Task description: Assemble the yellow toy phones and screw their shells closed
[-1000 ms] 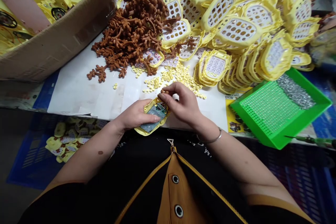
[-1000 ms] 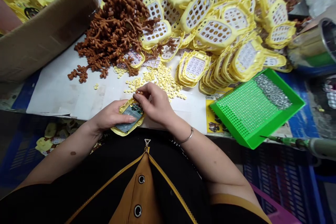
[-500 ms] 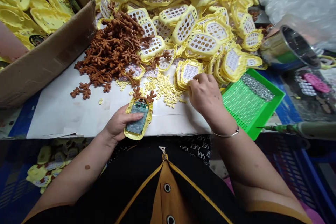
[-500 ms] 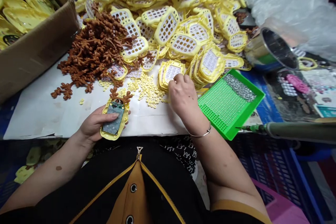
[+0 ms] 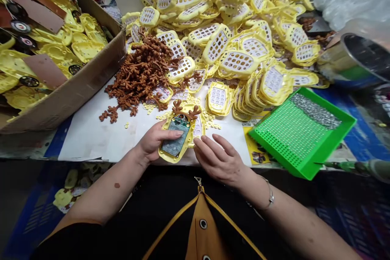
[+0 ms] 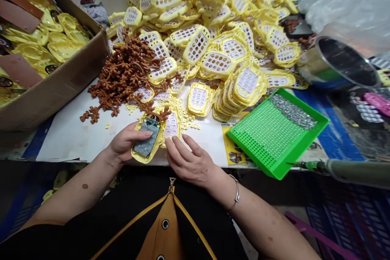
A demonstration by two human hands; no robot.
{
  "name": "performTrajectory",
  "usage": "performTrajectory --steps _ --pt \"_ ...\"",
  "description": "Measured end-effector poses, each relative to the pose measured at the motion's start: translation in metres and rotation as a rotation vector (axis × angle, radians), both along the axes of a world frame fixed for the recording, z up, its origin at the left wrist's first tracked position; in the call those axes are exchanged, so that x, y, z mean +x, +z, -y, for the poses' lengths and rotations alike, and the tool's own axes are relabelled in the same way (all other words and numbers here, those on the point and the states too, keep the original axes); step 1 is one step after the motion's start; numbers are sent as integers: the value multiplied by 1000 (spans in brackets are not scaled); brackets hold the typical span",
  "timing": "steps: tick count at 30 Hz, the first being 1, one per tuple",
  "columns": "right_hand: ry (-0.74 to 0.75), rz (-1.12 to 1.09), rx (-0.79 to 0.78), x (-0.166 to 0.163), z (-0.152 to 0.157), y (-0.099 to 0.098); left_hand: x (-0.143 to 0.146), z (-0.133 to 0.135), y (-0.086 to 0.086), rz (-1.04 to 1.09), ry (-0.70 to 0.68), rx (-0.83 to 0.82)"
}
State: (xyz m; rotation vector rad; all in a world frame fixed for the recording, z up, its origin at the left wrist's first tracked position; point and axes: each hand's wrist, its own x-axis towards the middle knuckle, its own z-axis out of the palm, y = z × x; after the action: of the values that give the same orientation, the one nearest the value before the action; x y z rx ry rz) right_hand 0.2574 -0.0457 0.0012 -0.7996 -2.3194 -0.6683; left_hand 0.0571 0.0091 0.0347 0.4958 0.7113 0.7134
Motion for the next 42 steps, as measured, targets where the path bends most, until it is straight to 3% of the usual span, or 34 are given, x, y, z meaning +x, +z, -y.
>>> performTrajectory --steps 3,5,8,11,12,14,22,27,32,42 --pt "34 -196 -69 2 5 -9 -6 5 1 -34 -31 11" --pt "75 -535 -302 4 7 -12 -11 11 2 -65 -21 23" --pt "191 -1181 -999 -1 8 -14 -14 19 5 -66 -71 15" --pt "393 -1484 -1716 -13 7 -14 -13 25 6 -39 -178 7" --pt "459 -1511 -1863 -17 7 -15 -13 26 7 -37 -198 5" --pt "552 -1554 -1998 -23 7 -16 -13 28 7 -47 -211 3" --pt "684 -1678 -2003 -27 12 -21 -10 30 7 -127 -181 22" --pt "531 -1835 -1901 -22 8 -19 -18 29 6 -92 -26 51" --pt "455 -1918 -1923 -17 4 -18 -25 23 3 56 139 63" --pt "406 -1859 -1902 -49 -9 -15 -9 6 8 -156 241 57"
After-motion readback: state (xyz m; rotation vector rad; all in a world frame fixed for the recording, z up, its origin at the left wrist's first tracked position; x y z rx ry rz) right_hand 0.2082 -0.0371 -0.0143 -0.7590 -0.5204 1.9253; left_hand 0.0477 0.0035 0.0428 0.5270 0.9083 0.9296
